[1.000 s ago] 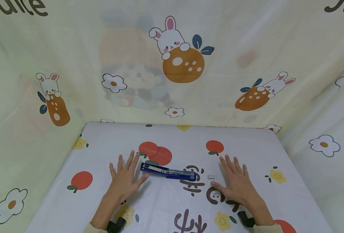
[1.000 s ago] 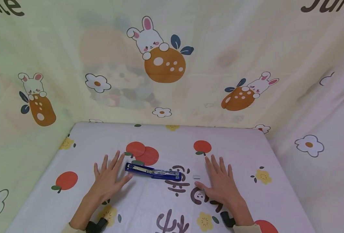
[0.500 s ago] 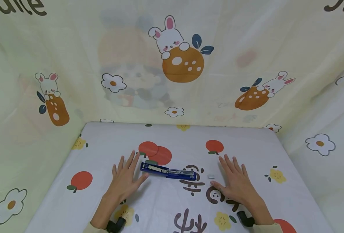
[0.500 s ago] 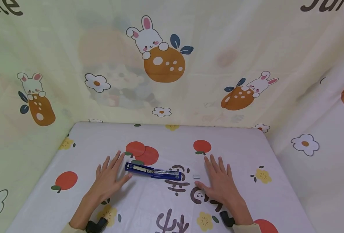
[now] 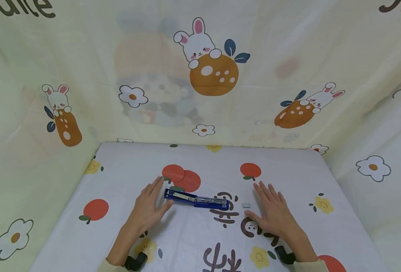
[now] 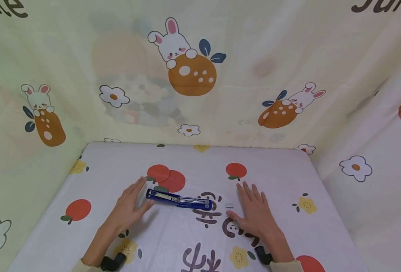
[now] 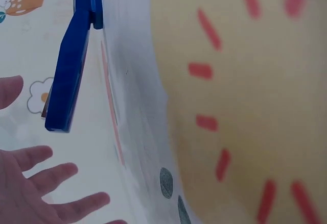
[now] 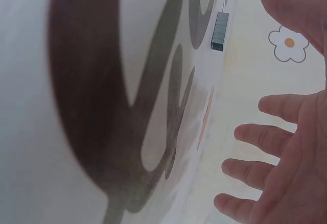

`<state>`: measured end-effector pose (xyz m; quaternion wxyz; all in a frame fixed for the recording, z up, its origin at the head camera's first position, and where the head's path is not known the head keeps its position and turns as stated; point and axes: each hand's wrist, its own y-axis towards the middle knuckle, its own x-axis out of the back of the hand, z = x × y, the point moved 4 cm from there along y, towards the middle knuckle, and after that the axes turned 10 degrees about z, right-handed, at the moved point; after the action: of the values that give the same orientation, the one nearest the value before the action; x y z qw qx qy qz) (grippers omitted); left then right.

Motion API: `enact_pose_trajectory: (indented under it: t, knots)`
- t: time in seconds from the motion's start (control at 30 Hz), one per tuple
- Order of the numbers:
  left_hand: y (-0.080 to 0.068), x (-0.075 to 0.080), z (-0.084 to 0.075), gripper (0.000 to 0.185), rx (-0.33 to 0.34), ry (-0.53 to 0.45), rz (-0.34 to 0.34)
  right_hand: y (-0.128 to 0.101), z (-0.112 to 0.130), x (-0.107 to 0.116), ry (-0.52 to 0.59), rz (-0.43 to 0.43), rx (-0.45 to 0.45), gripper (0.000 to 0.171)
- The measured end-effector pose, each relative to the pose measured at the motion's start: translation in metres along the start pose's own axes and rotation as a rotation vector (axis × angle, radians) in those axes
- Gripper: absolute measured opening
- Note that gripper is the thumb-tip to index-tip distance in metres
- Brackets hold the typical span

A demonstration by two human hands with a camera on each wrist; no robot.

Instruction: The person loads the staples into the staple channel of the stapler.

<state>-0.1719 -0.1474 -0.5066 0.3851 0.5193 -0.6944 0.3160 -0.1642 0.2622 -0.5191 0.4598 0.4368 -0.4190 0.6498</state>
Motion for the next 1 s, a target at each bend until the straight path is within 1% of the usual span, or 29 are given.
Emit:
enact_pose_trajectory:
  t: [0.13,0.4,0.5,0.67,0.87,1.0]
  knots:
    - [0.000,-0.001,-0.001,0.083,-0.014,-0.029,-0.001,0.000,0.002,0.000,0.004,-0.002,0.012,0.099]
    - [0.000,-0.005,-0.002,0.078,0.006,-0.123,0.049,0.000,0.004,-0.004,-0.004,-0.012,0.036,0.093]
    - [0.001,-0.005,-0.003,0.076,0.005,-0.147,0.039,-0.001,0.005,-0.004,0.001,-0.019,0.052,0.090]
    - [0.003,-0.008,-0.004,0.073,-0.016,-0.192,0.018,-0.002,0.008,-0.002,0.014,-0.024,0.076,0.085]
    - [0.003,-0.012,-0.005,0.070,-0.026,-0.264,0.012,-0.003,0.009,-0.002,0.021,-0.021,0.072,0.080]
    - [0.002,-0.013,-0.005,0.070,-0.017,-0.293,0.011,-0.003,0.012,-0.003,0.020,-0.012,0.058,0.073]
